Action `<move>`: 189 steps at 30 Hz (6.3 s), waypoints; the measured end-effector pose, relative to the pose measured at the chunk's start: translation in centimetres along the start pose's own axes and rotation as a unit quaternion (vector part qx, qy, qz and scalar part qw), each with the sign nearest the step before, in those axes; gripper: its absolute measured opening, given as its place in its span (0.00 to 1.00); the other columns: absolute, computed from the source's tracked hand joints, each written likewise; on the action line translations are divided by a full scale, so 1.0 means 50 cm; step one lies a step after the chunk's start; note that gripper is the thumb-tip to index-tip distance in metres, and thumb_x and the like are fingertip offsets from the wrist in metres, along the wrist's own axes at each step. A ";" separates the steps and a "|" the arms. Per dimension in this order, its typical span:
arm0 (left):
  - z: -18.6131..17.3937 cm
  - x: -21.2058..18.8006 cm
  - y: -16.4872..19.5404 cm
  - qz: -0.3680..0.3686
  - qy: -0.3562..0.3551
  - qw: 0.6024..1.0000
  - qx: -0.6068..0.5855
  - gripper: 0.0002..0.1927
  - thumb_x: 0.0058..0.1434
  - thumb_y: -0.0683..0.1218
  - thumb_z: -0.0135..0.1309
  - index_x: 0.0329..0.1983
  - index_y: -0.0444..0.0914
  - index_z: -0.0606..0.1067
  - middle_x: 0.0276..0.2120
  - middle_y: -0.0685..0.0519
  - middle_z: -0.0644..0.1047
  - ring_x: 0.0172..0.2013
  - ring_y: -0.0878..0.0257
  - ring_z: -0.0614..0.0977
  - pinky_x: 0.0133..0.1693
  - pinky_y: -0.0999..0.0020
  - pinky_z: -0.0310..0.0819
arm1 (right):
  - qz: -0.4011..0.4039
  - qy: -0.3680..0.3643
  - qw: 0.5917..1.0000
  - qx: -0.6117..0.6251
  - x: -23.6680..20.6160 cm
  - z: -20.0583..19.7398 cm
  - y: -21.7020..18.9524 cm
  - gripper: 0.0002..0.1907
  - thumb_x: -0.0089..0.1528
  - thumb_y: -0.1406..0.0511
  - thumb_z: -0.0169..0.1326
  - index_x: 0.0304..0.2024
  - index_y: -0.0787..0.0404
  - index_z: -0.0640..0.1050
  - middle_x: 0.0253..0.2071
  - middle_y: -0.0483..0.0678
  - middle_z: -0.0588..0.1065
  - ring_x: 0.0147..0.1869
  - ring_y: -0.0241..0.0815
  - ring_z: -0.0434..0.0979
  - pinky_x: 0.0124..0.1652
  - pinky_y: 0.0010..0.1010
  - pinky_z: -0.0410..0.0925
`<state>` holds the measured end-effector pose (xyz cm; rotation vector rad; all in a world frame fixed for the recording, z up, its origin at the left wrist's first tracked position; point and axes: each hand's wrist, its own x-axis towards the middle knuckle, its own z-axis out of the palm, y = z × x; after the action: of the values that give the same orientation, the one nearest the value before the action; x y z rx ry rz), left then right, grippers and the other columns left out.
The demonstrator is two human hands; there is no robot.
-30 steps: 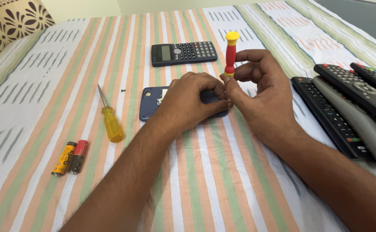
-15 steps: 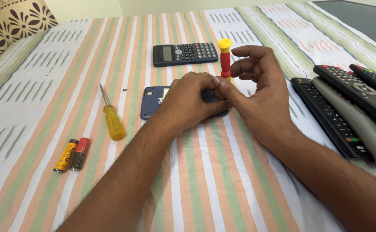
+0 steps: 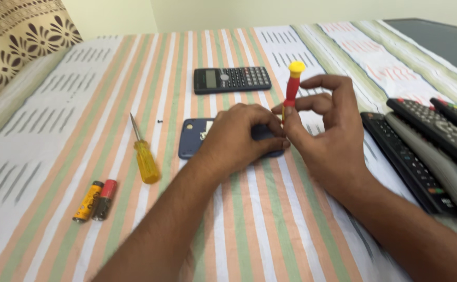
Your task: The person uses a red-handled screwdriver to unscrew screws on the back cover of a smartphone lying on a bed, then pries the cover open with a second screwdriver and works at the opened back panel. Batteries, a calculator, and remote controls sit nearby on the bed.
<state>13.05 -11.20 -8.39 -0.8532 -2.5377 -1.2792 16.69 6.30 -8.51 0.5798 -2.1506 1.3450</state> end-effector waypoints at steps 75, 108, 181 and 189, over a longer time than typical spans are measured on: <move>0.012 -0.021 0.006 0.019 -0.019 0.997 0.073 0.13 0.55 0.59 0.64 0.34 0.48 0.83 0.36 0.59 0.84 0.47 0.61 0.79 0.52 0.59 0.71 | 0.158 -0.002 0.961 0.228 0.005 -0.015 0.003 0.18 0.62 0.65 0.63 0.53 0.62 0.77 0.53 0.45 0.77 0.59 0.34 0.73 0.60 0.32 0.66; 0.026 -0.028 0.008 0.026 -0.029 0.993 0.108 0.15 0.58 0.60 0.60 0.40 0.49 0.84 0.49 0.63 0.81 0.56 0.63 0.74 0.59 0.59 0.61 | 0.123 -0.026 0.978 0.169 -0.011 -0.033 -0.018 0.16 0.69 0.65 0.51 0.57 0.64 0.75 0.55 0.50 0.79 0.62 0.38 0.76 0.64 0.35 0.67; 0.033 -0.023 0.016 0.032 -0.031 0.992 0.118 0.16 0.63 0.61 0.55 0.43 0.49 0.84 0.49 0.63 0.82 0.56 0.61 0.75 0.60 0.56 0.62 | 0.105 0.001 0.985 0.137 -0.013 -0.038 -0.024 0.21 0.66 0.69 0.57 0.62 0.67 0.73 0.53 0.49 0.76 0.56 0.35 0.75 0.56 0.30 0.73; 0.026 -0.030 0.024 0.031 -0.049 0.991 0.123 0.29 0.47 0.67 0.65 0.49 0.51 0.81 0.49 0.62 0.81 0.57 0.63 0.74 0.60 0.58 0.61 | 0.122 -0.004 0.984 0.133 -0.010 -0.041 -0.026 0.24 0.68 0.70 0.50 0.67 0.65 0.68 0.54 0.50 0.79 0.62 0.35 0.77 0.63 0.33 0.71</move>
<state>15.07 -10.23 -8.96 -0.9506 -2.6476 -0.9028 18.32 7.68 -7.21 0.4296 -2.1162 1.7826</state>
